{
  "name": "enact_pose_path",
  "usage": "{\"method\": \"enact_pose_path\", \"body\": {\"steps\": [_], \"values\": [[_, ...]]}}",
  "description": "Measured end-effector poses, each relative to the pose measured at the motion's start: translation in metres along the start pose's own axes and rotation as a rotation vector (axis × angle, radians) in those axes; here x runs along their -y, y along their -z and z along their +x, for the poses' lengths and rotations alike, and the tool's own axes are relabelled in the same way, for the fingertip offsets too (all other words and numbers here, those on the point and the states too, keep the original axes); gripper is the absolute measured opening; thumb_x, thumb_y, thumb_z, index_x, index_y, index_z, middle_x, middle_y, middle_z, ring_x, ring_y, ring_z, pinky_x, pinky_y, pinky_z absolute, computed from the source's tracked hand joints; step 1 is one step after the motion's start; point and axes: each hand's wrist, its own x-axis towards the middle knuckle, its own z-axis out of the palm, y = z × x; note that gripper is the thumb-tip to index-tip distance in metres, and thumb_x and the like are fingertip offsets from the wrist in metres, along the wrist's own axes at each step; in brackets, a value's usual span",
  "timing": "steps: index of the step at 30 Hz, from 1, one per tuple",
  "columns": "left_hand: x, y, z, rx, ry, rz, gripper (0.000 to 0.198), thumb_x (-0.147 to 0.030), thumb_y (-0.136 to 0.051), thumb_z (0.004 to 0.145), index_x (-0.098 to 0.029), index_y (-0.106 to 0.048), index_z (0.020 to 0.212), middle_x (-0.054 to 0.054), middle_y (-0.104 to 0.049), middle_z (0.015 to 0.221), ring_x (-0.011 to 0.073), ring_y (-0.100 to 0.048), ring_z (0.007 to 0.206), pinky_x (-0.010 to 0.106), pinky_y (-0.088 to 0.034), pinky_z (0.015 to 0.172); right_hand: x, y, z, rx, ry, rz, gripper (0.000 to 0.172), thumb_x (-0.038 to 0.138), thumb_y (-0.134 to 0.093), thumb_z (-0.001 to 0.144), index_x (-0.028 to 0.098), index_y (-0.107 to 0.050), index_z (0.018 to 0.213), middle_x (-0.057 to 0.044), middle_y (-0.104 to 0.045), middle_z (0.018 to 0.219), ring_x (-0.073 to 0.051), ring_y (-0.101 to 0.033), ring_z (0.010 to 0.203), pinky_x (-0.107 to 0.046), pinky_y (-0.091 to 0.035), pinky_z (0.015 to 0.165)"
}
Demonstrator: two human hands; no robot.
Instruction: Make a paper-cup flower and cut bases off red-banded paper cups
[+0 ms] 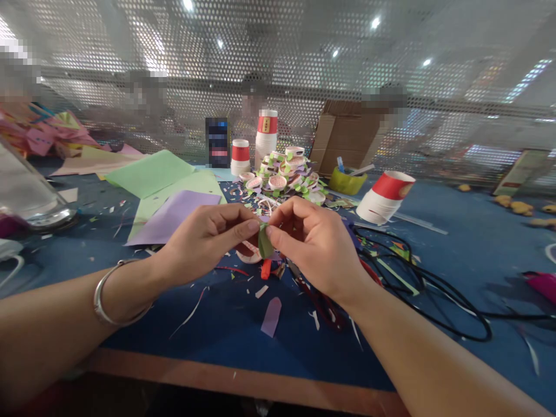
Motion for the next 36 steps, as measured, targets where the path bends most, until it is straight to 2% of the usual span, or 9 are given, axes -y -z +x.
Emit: {"method": "enact_pose_path", "body": {"steps": [3, 7, 11, 18, 24, 30, 36], "values": [[-0.0004, -0.0002, -0.0001, -0.007, -0.02, 0.041, 0.024, -0.035, -0.062, 0.098, -0.015, -0.069, 0.088, 0.004, -0.073, 0.083, 0.0115, -0.07, 0.073, 0.023, -0.06, 0.07, 0.0011, 0.0003, 0.0001, 0.0, -0.001, 0.007, 0.007, 0.021, -0.072, 0.083, 0.022, -0.066, 0.08, 0.002, -0.065, 0.067, -0.012, -0.059, 0.059, -0.025, -0.048, 0.054], [0.0026, -0.0013, 0.0008, -0.059, -0.05, 0.104, 0.02, -0.033, -0.071, 0.09, -0.014, -0.073, 0.093, 0.005, -0.075, 0.08, 0.0132, -0.07, 0.069, 0.025, -0.059, 0.065, 0.0019, -0.0001, -0.0008, -0.005, 0.003, 0.017, 0.008, 0.02, -0.072, 0.082, 0.022, -0.065, 0.079, 0.002, -0.064, 0.067, -0.012, -0.059, 0.059, -0.025, -0.048, 0.054], [0.0053, -0.0015, 0.0005, -0.1, -0.041, 0.135, 0.02, -0.034, -0.07, 0.09, -0.014, -0.074, 0.088, 0.006, -0.075, 0.076, 0.0145, -0.071, 0.068, 0.026, -0.058, 0.064, 0.0013, -0.0008, -0.0014, 0.0, -0.007, 0.033, 0.008, 0.019, -0.072, 0.083, 0.022, -0.066, 0.08, 0.002, -0.064, 0.068, -0.012, -0.059, 0.059, -0.025, -0.048, 0.054], [0.0045, -0.0015, 0.0006, -0.108, -0.069, 0.155, 0.021, -0.033, -0.069, 0.091, -0.014, -0.074, 0.088, 0.005, -0.074, 0.072, 0.0131, -0.068, 0.065, 0.025, -0.056, 0.062, -0.0004, 0.0001, -0.0021, 0.003, -0.01, 0.072, 0.009, 0.018, -0.075, 0.082, 0.021, -0.067, 0.082, 0.003, -0.064, 0.069, -0.01, -0.059, 0.06, -0.024, -0.048, 0.057], [0.0031, -0.0018, 0.0, -0.119, -0.102, 0.209, 0.02, -0.032, -0.068, 0.092, -0.014, -0.074, 0.089, 0.005, -0.073, 0.072, 0.0125, -0.066, 0.064, 0.024, -0.053, 0.06, -0.0012, -0.002, -0.0023, -0.007, -0.026, 0.09, 0.014, 0.025, -0.078, 0.083, 0.021, -0.068, 0.091, 0.002, -0.066, 0.075, -0.012, -0.061, 0.064, -0.026, -0.05, 0.058], [-0.0014, -0.0012, -0.0015, -0.133, -0.102, 0.313, 0.018, -0.028, -0.065, 0.091, -0.013, -0.073, 0.085, 0.005, -0.074, 0.073, 0.0129, -0.065, 0.065, 0.024, -0.051, 0.06, 0.0004, -0.0028, -0.0026, 0.016, -0.006, 0.048, 0.008, 0.023, -0.078, 0.083, 0.02, -0.07, 0.085, 0.003, -0.066, 0.07, -0.01, -0.059, 0.061, -0.023, -0.047, 0.055], [0.0025, -0.0005, 0.0013, -0.045, -0.019, 0.265, 0.016, -0.029, -0.067, 0.089, -0.014, -0.067, 0.083, 0.002, -0.07, 0.072, 0.0114, -0.062, 0.065, 0.023, -0.047, 0.059, -0.0018, -0.0012, -0.0013, 0.017, 0.01, -0.015, 0.004, 0.02, -0.074, 0.085, 0.019, -0.07, 0.083, 0.004, -0.065, 0.069, -0.008, -0.057, 0.059, -0.022, -0.045, 0.055]]}}
